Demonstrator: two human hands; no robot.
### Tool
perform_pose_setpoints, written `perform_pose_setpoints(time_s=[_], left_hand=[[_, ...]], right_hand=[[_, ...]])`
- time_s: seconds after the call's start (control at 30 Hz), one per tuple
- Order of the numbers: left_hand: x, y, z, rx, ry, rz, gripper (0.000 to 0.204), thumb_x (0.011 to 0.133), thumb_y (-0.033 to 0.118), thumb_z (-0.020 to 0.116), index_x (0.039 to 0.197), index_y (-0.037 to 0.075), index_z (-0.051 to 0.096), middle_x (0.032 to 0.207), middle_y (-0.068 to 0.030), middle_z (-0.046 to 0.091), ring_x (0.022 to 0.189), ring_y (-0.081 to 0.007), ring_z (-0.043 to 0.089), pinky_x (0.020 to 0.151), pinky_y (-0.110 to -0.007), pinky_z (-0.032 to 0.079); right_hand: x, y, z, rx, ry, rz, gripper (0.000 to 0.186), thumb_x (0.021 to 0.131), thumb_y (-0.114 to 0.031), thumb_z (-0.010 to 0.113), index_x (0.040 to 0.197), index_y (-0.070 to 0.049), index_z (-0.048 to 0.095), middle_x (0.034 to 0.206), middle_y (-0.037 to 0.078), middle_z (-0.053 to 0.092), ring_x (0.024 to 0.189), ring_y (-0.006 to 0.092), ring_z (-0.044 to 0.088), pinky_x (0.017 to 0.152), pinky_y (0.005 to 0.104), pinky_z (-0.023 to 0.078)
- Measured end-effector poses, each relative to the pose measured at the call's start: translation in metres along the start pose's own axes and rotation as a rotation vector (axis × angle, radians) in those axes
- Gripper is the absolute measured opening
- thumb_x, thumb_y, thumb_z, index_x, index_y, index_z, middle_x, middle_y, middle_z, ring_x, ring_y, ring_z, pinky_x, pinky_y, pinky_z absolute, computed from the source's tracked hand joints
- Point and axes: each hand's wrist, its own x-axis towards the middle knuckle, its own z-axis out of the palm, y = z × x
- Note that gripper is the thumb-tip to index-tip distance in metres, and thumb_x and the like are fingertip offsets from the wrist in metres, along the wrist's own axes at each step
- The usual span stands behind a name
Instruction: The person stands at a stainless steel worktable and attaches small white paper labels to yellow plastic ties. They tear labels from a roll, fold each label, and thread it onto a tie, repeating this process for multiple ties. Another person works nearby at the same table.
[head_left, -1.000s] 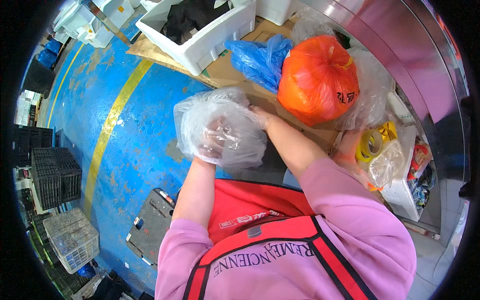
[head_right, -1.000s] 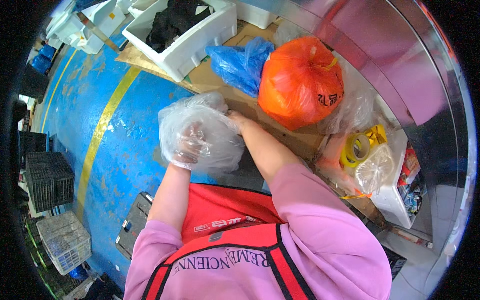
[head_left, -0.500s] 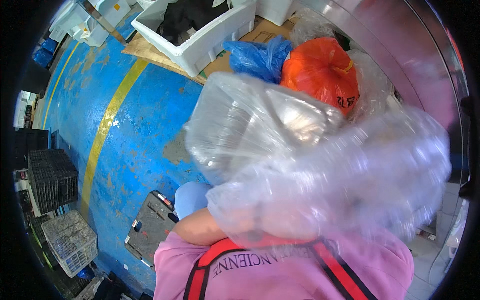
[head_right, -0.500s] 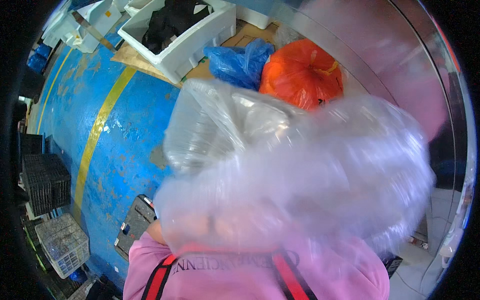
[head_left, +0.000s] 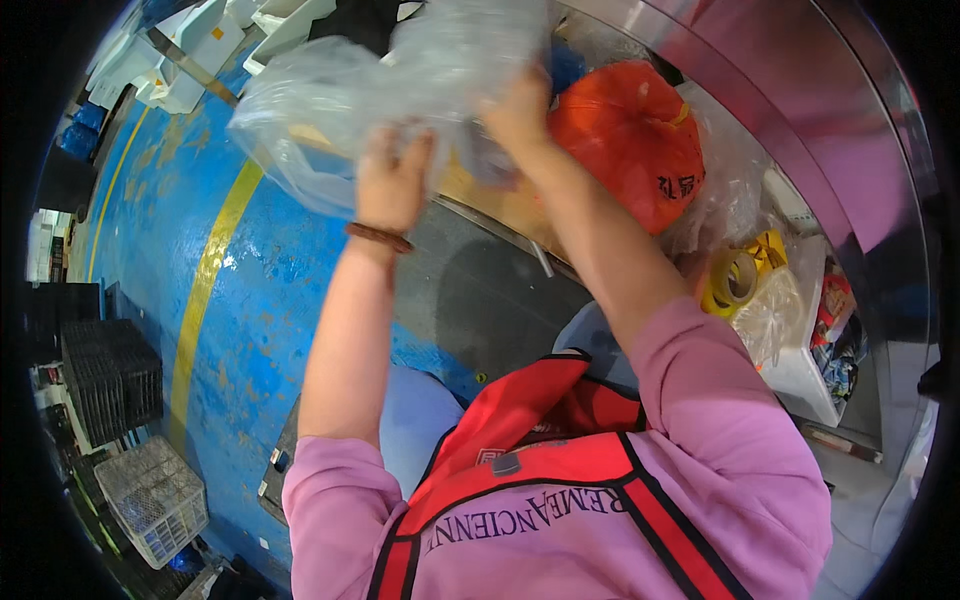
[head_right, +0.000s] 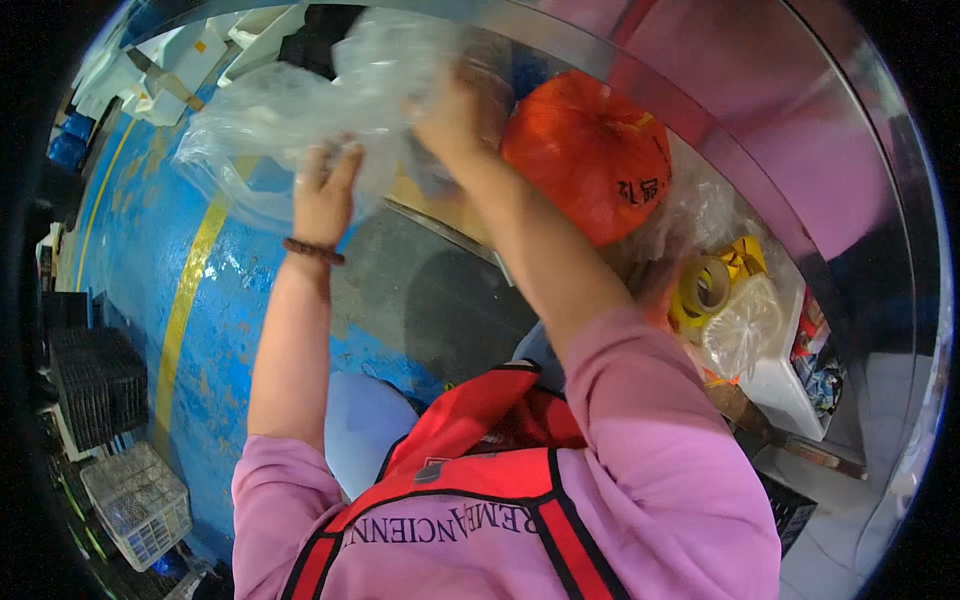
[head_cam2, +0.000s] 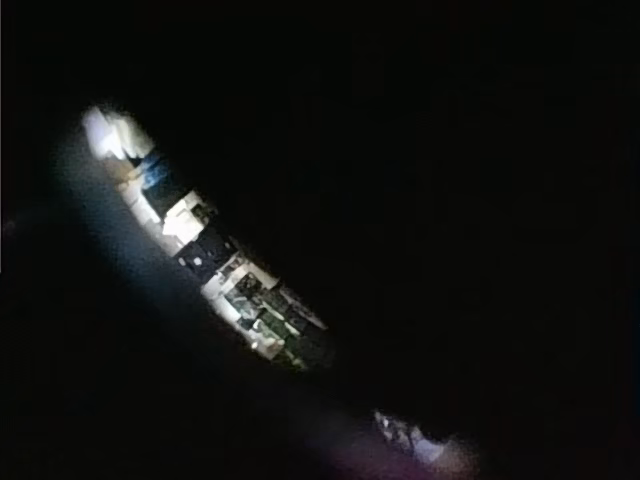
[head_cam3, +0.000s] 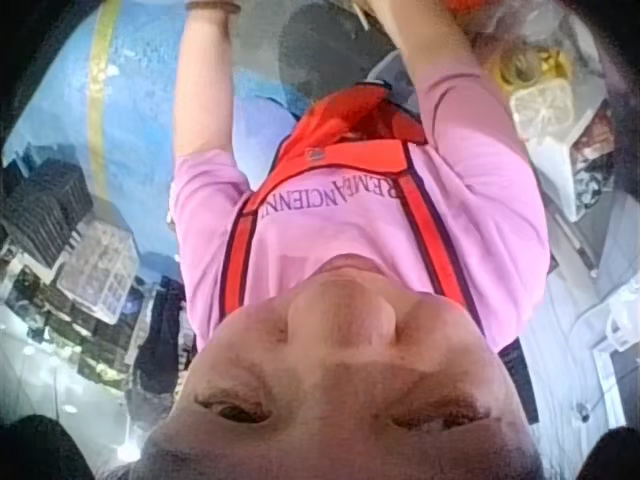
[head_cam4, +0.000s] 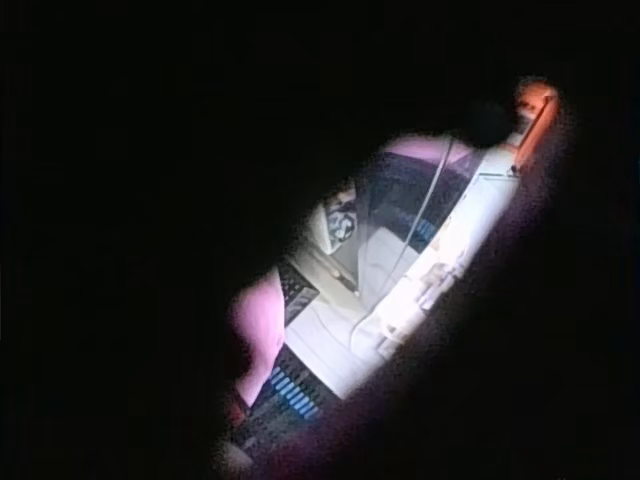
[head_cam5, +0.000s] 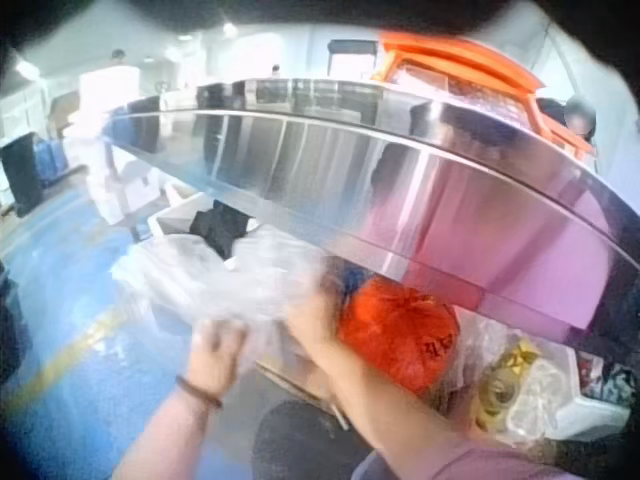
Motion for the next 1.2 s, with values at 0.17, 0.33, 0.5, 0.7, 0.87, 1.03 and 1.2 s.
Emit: perform_pose_setpoints(time_s=[0.17, 0.33, 0.5, 0.7, 0.87, 1.03, 1.2], left_hand=[[0.005, -0.083, -0.055, 0.535, 0.145, -0.265, 0.062, 0.073, 0.033, 0.066, 0.125, 0.007, 0.044, 0.136, -0.0214, 0.027, 0.124, -0.0352, 0.031, 0.097, -0.041, 0.034], [-0.003, -0.109, -0.07, 0.394, -0.018, -0.393, 0.066, 0.072, 0.035, 0.067, 0.126, 0.008, 0.042, 0.14, -0.0191, 0.018, 0.128, -0.0328, 0.025, 0.101, -0.039, 0.029], [-0.035, -0.129, -0.059, 0.292, -0.057, -0.318, 0.061, 0.074, 0.029, 0.068, 0.125, 0.006, 0.043, 0.138, -0.0194, 0.024, 0.126, -0.0314, 0.029, 0.1, -0.037, 0.03], [-0.088, -0.103, -0.005, -0.031, -0.177, -0.435, 0.057, 0.074, 0.024, 0.068, 0.122, 0.005, 0.044, 0.135, -0.0142, 0.033, 0.112, -0.0285, 0.045, 0.086, -0.034, 0.043], [-0.116, -0.061, 0.015, 0.052, -0.369, -0.492, 0.058, 0.075, 0.026, 0.067, 0.123, 0.005, 0.043, 0.135, -0.0148, 0.032, 0.11, -0.0308, 0.047, 0.082, -0.035, 0.046], [-0.141, -0.1, 0.013, 0.188, -0.367, -0.52, 0.056, 0.075, 0.028, 0.066, 0.121, 0.006, 0.045, 0.134, -0.0159, 0.034, 0.109, -0.0318, 0.048, 0.085, -0.037, 0.044], [-0.152, -0.109, 0.019, 0.298, -0.452, -0.6, 0.053, 0.076, 0.028, 0.065, 0.12, 0.006, 0.046, 0.129, -0.0138, 0.039, 0.106, -0.0296, 0.05, 0.085, -0.037, 0.045]], right_hand=[[0.002, 0.014, 0.099, -0.36, -0.324, -0.157, 0.046, 0.067, -0.018, 0.066, 0.108, -0.005, 0.048, 0.11, 0.016, 0.053, 0.106, 0.0337, 0.049, 0.088, 0.0423, 0.041], [-0.024, 0.098, 0.068, -0.339, -0.472, -0.086, 0.049, 0.07, -0.02, 0.065, 0.115, -0.007, 0.05, 0.112, 0.014, 0.054, 0.106, 0.0328, 0.049, 0.09, 0.0402, 0.04], [-0.004, 0.202, -0.063, -0.603, 0.046, -0.213, 0.025, 0.078, -0.012, 0.052, 0.101, -0.004, 0.057, 0.099, 0.015, 0.058, 0.095, 0.032, 0.054, 0.081, 0.0413, 0.043], [0.0, 0.247, -0.171, -0.812, -0.364, 0.33, 0.031, 0.081, -0.024, 0.052, 0.102, -0.001, 0.054, 0.103, 0.02, 0.057, 0.097, 0.0356, 0.053, 0.081, 0.0419, 0.042], [-0.031, 0.218, -0.174, -0.652, -0.365, 0.4, 0.031, 0.081, -0.027, 0.054, 0.099, -0.002, 0.056, 0.097, 0.018, 0.059, 0.096, 0.0327, 0.055, 0.08, 0.04, 0.043], [-0.039, 0.195, -0.192, -0.57, -0.362, 0.408, 0.028, 0.078, -0.021, 0.054, 0.1, -0.003, 0.056, 0.096, 0.018, 0.06, 0.095, 0.0326, 0.056, 0.08, 0.0398, 0.043], [-0.015, 0.203, -0.193, -0.715, -0.675, 0.096, 0.044, 0.072, -0.018, 0.06, 0.115, -0.012, 0.054, 0.107, 0.015, 0.053, 0.102, 0.0301, 0.05, 0.086, 0.0376, 0.041]])
